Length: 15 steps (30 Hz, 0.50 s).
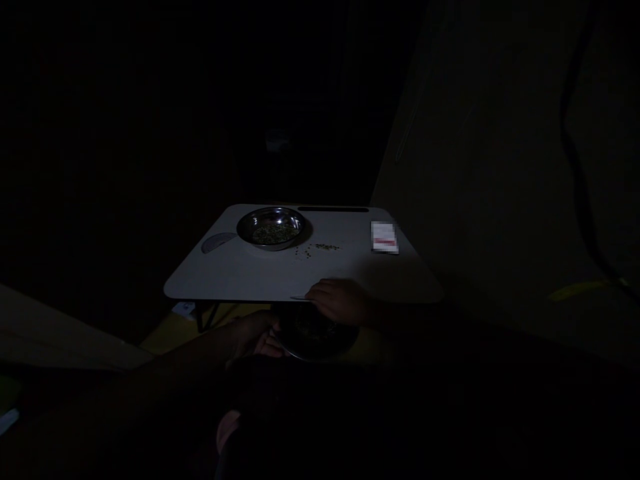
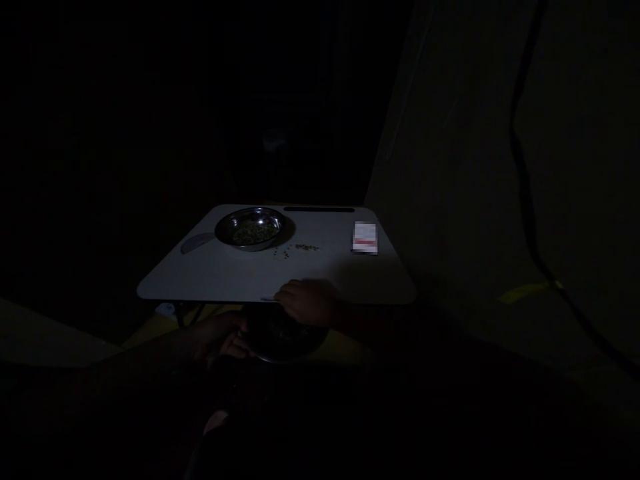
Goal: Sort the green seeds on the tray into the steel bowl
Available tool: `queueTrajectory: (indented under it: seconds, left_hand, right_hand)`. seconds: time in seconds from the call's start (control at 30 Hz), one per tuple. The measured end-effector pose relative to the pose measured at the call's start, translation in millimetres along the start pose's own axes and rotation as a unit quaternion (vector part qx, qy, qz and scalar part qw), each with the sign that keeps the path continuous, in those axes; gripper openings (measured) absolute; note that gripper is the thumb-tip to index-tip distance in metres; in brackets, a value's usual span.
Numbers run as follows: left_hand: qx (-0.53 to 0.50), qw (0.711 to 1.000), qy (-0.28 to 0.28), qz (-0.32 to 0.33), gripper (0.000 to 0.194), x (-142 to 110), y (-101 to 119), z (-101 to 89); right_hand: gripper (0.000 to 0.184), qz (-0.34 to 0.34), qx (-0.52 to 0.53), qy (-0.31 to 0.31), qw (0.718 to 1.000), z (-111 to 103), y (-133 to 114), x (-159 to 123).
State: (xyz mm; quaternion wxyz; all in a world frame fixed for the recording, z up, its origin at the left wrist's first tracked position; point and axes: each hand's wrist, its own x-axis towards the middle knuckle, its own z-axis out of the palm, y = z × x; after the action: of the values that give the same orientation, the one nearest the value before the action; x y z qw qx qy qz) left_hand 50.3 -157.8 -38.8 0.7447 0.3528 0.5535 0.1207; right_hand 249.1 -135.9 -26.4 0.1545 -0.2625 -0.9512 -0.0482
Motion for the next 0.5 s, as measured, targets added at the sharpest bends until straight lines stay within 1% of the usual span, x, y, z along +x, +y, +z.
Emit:
queueTrajectory:
  seconds: [0.13, 0.27, 0.4, 0.5]
  left_hand:
    - [0.003, 1.0, -0.004, 0.0, 0.016, 2.9, -1.5, -1.4]
    - [0.002, 1.0, -0.004, 0.005, 0.017, 0.8, -0.3, -0.2]
    - [0.0, 1.0, -0.012, 0.0, 0.017, -3.5, 2.6, 2.4]
    - [0.006, 1.0, -0.001, 0.0, 0.018, -3.7, 2.9, 2.3]
  right_hand:
    - [0.022, -0.016, 0.003, -0.008, 1.0, -3.5, -7.4, -2.5]
    - [0.023, -0.024, 0.009, 0.004, 1.0, -7.3, -6.5, -1.9]
    - [0.024, 0.019, 0.0, 0.023, 1.0, -8.9, 6.6, 0.9]
    - [0.024, 0.061, -0.021, 0.025, 0.998, -6.6, 21.7, 1.3]
